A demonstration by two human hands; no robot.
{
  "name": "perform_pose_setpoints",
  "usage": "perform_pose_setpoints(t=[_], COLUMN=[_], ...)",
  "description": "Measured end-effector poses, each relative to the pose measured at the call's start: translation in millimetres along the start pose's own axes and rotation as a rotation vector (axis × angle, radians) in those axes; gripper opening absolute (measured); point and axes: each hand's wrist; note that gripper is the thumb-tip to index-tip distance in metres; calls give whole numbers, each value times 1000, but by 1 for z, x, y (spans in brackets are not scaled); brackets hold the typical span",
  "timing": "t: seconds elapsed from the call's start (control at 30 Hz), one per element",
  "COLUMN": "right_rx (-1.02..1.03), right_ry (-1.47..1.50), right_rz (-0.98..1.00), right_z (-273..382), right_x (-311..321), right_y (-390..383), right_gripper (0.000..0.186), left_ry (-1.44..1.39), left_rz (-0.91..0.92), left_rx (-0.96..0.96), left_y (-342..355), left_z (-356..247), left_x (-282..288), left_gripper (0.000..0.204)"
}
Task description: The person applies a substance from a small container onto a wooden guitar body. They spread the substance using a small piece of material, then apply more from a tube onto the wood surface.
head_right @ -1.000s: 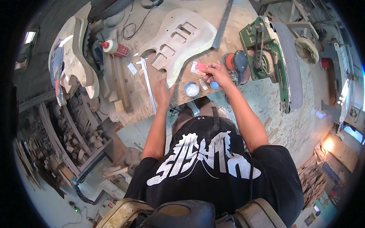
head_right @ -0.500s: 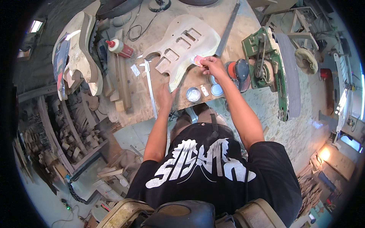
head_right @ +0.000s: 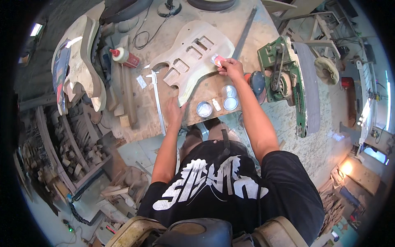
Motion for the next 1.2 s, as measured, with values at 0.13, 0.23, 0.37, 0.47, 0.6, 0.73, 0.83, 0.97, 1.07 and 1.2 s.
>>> perform_pose_setpoints(t=[0.13, 0.23, 0.37, 0.47, 0.6, 0.73, 0.83, 0.97, 1.07, 1.2], right_rx=[-15, -14, -13, -26, -56, -57, -54, -70, -67, 57], right_ry=[55, 55, 39, 49, 18, -10, 5, 54, 41, -290], right_rz=[0, -19, -14, 6, -4, 4, 9, 2, -88, -237], right_z=[7, 12, 9, -1, -8, -7, -4, -14, -26, -22], right_x=[6, 9, 10, 11, 9, 3, -4, -4, -1, -4], right_y=[2, 1, -1, -6, -12, -13, -8, 10, 25, 24], right_gripper=[13, 13, 12, 13, 13, 12, 12, 11, 13, 14], left_ry=[5, 12, 18, -19, 6, 46, 59, 52, 57, 55], left_rz=[6, 20, 36, 43, 67, 84, 93, 76, 97, 86], left_rx=[-20, -25, -15, -1, 0, -15, -9, -19, -24, -15], left_y=[1, 3, 3, 1, -5, -9, -8, -8, -6, -7], left_z=[2, 0, -1, 3, 17, 23, 23, 20, 18, 20], left_x=[2, 6, 12, 21, 31, 31, 31, 33, 34, 34], left_gripper=[41, 40, 40, 41, 44, 46, 46, 46, 47, 48])
Point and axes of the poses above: each hand's wrist, its own y-axis towards the middle knuckle, its own x-axis out of the back of the hand, z = x × y, and after that the axes turned 8 degrees about -z, right-handed
